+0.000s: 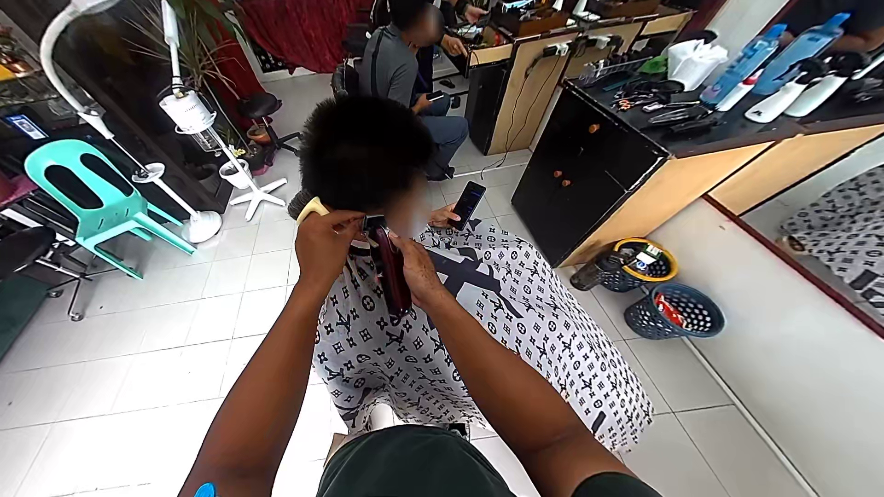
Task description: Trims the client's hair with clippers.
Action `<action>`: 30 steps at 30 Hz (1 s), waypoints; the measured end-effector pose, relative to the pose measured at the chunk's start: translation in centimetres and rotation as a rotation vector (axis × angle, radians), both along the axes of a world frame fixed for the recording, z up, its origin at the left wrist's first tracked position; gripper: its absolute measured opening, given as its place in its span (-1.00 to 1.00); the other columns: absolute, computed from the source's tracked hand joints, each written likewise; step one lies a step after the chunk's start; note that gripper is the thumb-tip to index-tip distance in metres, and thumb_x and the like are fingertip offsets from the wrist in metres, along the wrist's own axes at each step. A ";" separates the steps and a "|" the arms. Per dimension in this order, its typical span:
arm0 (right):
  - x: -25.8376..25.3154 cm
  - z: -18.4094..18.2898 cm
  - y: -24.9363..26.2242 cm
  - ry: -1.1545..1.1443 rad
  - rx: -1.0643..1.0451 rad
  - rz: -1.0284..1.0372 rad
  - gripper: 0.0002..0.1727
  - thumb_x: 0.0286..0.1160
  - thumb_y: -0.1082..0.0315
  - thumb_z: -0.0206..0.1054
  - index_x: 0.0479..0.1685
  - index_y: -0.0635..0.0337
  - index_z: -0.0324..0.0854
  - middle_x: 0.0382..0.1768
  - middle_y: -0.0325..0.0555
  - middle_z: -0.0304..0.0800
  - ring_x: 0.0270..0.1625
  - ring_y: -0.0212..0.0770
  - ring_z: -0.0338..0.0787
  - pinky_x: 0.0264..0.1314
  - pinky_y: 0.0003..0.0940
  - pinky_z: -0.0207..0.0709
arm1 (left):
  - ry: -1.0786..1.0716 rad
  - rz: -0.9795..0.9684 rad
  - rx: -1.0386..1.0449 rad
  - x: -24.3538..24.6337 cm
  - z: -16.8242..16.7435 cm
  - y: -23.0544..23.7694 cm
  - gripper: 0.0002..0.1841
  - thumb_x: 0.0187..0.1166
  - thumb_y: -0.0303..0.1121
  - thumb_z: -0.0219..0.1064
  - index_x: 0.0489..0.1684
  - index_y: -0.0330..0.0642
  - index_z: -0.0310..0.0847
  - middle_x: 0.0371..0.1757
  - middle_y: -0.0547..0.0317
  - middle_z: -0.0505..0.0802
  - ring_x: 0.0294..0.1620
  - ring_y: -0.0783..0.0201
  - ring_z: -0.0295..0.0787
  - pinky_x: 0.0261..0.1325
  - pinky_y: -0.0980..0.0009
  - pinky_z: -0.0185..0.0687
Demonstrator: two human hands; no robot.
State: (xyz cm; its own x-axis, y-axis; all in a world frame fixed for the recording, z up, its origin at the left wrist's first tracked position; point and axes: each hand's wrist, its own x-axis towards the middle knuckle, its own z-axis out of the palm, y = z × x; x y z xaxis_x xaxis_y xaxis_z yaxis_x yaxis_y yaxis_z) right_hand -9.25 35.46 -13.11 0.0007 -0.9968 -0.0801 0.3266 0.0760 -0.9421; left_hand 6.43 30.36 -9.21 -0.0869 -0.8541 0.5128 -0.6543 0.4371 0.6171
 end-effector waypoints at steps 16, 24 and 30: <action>-0.6 -0.2 -0.4 0.029 -0.023 0.012 -0.48 0.91 0.00 -0.18 0.01 0.22 0.56 -0.36 0.00 0.67 -0.45 -0.14 0.75 -0.35 -0.21 0.75 | 0.004 -0.029 -0.008 0.3 -0.2 -0.5 -0.88 0.51 -0.26 0.51 -0.15 0.03 0.95 -0.29 0.19 0.91 -0.20 0.25 0.80 0.03 0.05 0.59; -0.9 -0.1 -0.5 0.082 -0.041 0.030 -0.48 0.91 0.00 -0.16 0.01 0.24 0.58 -0.32 0.00 0.69 -0.40 -0.15 0.75 -0.29 -0.21 0.75 | -0.014 -0.025 0.015 0.4 -0.1 -0.4 -0.87 0.53 -0.26 0.51 -0.13 0.01 0.95 -0.28 0.16 0.91 -0.20 0.21 0.80 0.03 0.00 0.60; -1.1 0.1 -0.6 0.104 -0.016 0.030 -0.48 0.92 0.01 -0.15 0.06 0.26 0.58 -0.31 0.02 0.69 -0.40 -0.14 0.76 -0.29 -0.20 0.75 | -0.014 -0.024 0.027 0.5 0.0 -0.4 -0.87 0.53 -0.26 0.51 -0.12 0.02 0.95 -0.28 0.15 0.91 -0.19 0.21 0.80 0.03 0.01 0.60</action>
State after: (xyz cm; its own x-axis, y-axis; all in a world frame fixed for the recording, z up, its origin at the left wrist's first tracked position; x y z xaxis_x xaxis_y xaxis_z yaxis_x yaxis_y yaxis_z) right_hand -10.31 34.90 -12.96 0.0229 -0.9976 -0.0653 0.2247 0.0687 -0.9720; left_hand 6.89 29.98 -9.18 -0.1148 -0.8651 0.4883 -0.6524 0.4363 0.6197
